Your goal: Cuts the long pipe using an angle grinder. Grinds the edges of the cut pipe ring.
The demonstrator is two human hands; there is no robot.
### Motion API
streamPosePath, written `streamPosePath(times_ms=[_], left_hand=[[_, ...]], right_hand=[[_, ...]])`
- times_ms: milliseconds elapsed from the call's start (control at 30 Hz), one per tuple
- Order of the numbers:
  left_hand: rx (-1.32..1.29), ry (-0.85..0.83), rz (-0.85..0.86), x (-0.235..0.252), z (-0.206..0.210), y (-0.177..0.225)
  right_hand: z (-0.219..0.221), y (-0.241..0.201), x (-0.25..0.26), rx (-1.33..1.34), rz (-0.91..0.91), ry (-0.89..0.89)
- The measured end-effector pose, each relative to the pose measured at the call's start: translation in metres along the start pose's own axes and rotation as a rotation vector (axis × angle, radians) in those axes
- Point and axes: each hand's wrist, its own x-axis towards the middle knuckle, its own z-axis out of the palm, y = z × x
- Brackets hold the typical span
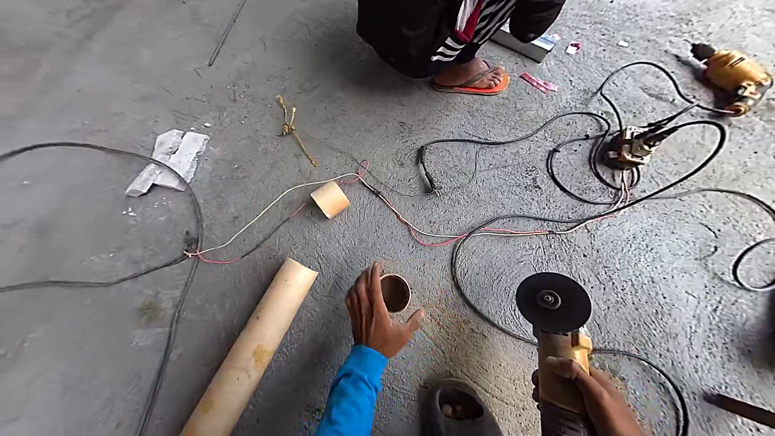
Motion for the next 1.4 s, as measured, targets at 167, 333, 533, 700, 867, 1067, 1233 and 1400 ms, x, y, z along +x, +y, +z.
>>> streamPosePath(times_ms=[167, 333, 533, 700, 867, 1067, 1233, 1400], left_hand=[[-0.543, -0.554, -0.157, -0.061, -0.021, 0.108], [-0.737, -1.057, -0.547, -0.123, -0.012, 0.192], [-1.033, -1.136, -0.396, -0.12, -0.012, 0.183], [-0.827, -0.891, -0.187, -0.086, -0.016, 0.137], [-0.349, 0.056, -0.446, -0.054, 0.009, 0.025], [-0.319, -0.118, -0.392, -0.016, 0.031, -0.009], [-0.321, -0.199, -0.221, -0.027, 0.035, -0.008], [-0.362, -0.207, -0.225, -0.037, 0.04, -0.01]], right_hand=[[0.018, 0.0, 0.008, 0.095, 0.035, -0.054], [0.02, 0.004, 0.018, 0.119, 0.026, -0.07], [-0.002, 0.016, 0.024, 0.871, 0.001, -0.564], [-0.006, 0.02, 0.034, 1.048, -0.029, -0.613], [-0.021, -0.003, 0.026, 0.696, -0.02, -0.369], [-0.014, -0.018, 0.014, 0.228, -0.055, -0.145], [0.0, -0.02, 0.004, -0.046, -0.08, -0.023], [0.012, -0.011, 0.015, -0.483, -0.227, 0.053]])
